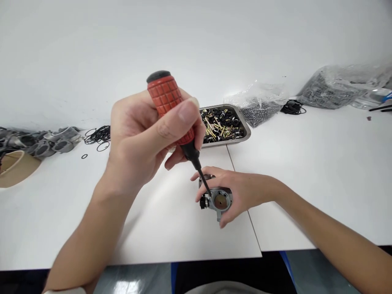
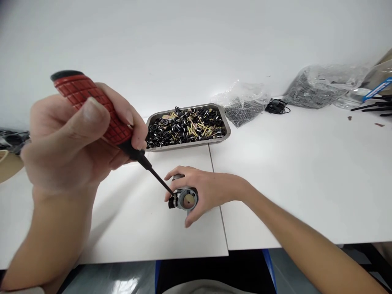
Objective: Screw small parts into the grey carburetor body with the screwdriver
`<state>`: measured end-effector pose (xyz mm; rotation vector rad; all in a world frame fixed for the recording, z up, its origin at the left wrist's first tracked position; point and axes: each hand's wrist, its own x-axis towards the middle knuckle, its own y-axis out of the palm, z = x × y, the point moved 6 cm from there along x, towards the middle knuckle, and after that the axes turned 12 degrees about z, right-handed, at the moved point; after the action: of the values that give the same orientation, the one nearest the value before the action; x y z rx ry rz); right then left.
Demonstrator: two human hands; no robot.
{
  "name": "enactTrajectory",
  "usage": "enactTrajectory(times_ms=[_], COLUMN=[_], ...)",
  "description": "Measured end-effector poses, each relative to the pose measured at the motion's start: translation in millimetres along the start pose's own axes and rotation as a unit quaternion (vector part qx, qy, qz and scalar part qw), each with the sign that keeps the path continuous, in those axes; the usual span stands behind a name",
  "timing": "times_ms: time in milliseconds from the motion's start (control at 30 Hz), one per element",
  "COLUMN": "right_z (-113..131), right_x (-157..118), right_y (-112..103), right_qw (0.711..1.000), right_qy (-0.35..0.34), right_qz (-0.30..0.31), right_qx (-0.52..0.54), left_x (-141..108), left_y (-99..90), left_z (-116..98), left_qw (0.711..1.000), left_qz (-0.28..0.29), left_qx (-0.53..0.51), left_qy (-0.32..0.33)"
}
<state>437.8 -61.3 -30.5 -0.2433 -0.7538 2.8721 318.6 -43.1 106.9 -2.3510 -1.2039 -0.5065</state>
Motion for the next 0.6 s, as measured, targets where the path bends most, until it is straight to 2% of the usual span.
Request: enactTrajectory(times_ms=[100, 333, 600], right_z=[2, -1, 0], right_x=[1, 0, 1], right_y=[0, 1, 1], right_qw=[1.0, 0.999, 0.999], right_qy=[-0.005, 0.001, 0.009], right_qz=[-0.02, -0.033, -0.038], right_qx=[-0.022, -0.028, -0.018], left_x=[-1, -6, -7], left_y=[8.9, 21.6, 29.6], left_z=[6, 19, 24], left_qw=[0.999, 0.997, 0.995], left_qz=[0.028, 0.054, 0.054], left_qx=[-0.012, -0.025, -0.007], left_qy=[-0.011, -0.049, -0.089])
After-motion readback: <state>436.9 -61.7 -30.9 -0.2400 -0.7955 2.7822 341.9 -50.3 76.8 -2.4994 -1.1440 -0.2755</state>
